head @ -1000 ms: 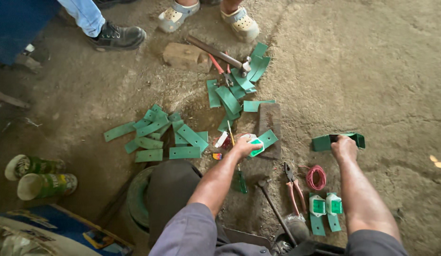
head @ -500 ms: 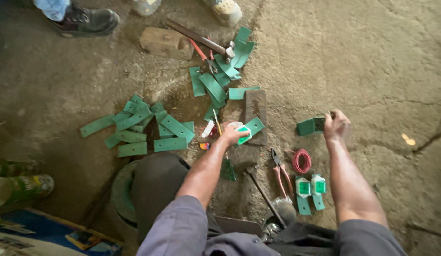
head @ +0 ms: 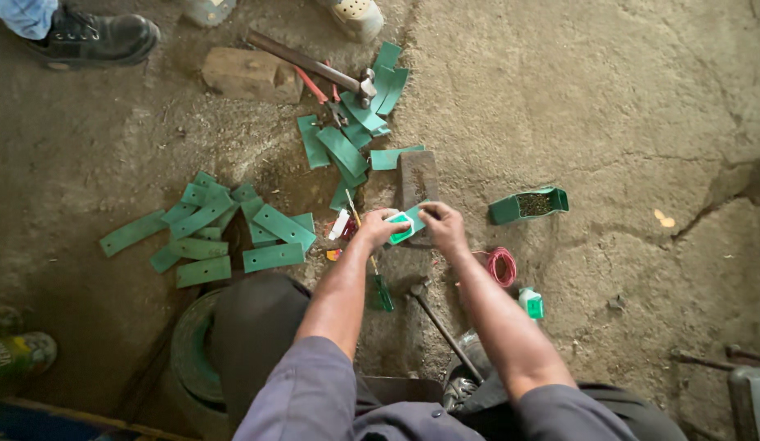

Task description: The person assembles small electrical components by hand. They place green plastic pieces and white plastic housings together, insert nails, and hammer them into place. They also use a screwdriver to tighten screws and pliers to adjust parts.

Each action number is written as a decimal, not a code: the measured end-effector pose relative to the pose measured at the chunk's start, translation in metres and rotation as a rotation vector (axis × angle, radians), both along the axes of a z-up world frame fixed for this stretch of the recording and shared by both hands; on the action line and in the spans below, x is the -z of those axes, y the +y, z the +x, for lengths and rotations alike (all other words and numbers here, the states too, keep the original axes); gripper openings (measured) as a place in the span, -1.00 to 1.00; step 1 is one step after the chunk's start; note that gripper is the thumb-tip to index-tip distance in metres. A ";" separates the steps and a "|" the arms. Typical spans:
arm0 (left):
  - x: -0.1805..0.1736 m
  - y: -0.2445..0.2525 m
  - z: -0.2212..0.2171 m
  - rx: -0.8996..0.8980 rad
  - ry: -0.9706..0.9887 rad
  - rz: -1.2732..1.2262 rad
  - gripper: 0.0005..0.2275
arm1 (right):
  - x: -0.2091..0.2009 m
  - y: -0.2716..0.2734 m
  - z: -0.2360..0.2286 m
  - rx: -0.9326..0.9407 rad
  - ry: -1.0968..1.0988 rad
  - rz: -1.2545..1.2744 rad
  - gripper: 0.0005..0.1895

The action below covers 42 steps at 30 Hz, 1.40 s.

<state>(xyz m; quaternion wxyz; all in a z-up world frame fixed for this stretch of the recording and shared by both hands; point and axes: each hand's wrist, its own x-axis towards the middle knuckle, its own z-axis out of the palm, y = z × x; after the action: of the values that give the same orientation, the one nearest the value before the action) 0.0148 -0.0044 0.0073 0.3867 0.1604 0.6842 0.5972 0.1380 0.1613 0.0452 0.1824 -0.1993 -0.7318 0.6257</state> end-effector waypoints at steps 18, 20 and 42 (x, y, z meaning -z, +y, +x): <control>-0.025 -0.017 0.003 0.026 -0.071 -0.024 -0.64 | 0.014 0.015 -0.003 -0.087 -0.148 -0.200 -0.80; -0.033 -0.015 0.004 0.014 -0.054 -0.009 -0.63 | 0.008 0.017 -0.004 -0.115 -0.174 -0.205 -0.80; 0.018 0.002 0.012 -0.084 0.147 0.131 -0.66 | -0.003 0.013 -0.023 -0.180 -0.440 0.490 -0.68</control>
<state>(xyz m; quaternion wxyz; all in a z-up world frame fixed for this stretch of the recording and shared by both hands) 0.0265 -0.0027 -0.0108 0.2987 0.1996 0.6765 0.6429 0.1153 0.1744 0.0484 0.0069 -0.2144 -0.8969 0.3867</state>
